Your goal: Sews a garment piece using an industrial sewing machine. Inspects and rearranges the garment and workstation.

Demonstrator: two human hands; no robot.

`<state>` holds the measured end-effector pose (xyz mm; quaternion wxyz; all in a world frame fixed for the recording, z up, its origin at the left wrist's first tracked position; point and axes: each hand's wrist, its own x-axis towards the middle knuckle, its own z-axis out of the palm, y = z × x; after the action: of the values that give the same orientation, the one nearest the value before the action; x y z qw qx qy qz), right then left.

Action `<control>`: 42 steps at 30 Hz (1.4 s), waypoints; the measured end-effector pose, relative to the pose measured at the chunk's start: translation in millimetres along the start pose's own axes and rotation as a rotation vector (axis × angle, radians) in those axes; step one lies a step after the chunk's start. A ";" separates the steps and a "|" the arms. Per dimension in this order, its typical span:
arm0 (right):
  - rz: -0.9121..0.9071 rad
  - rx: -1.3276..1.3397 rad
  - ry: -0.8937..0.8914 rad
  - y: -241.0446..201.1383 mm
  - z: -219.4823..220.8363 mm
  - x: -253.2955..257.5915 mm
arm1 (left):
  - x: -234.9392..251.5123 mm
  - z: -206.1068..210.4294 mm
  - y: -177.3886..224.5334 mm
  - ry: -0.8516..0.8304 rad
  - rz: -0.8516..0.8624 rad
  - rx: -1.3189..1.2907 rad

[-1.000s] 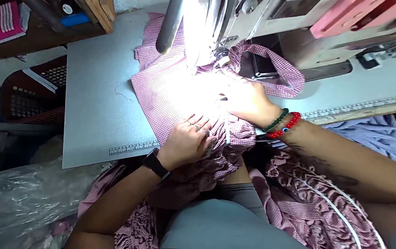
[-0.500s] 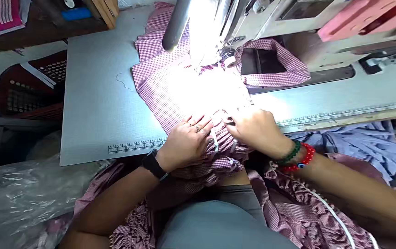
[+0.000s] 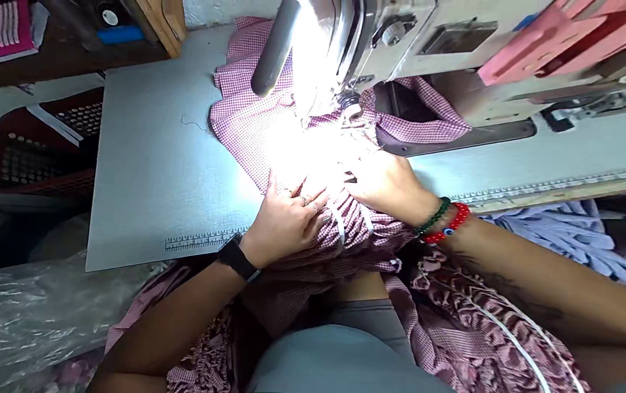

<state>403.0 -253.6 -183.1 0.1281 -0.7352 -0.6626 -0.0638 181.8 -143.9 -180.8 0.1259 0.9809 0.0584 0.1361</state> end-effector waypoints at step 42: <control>0.157 -0.008 -0.135 3.6 -5.5 61.1 | -6.6 -1.7 2.9 0.035 0.047 -0.031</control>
<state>413.9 -196.8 -162.1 0.0851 -0.7880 -0.6098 -0.0065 175.2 -147.3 -180.1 0.1370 0.9774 0.0355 0.1572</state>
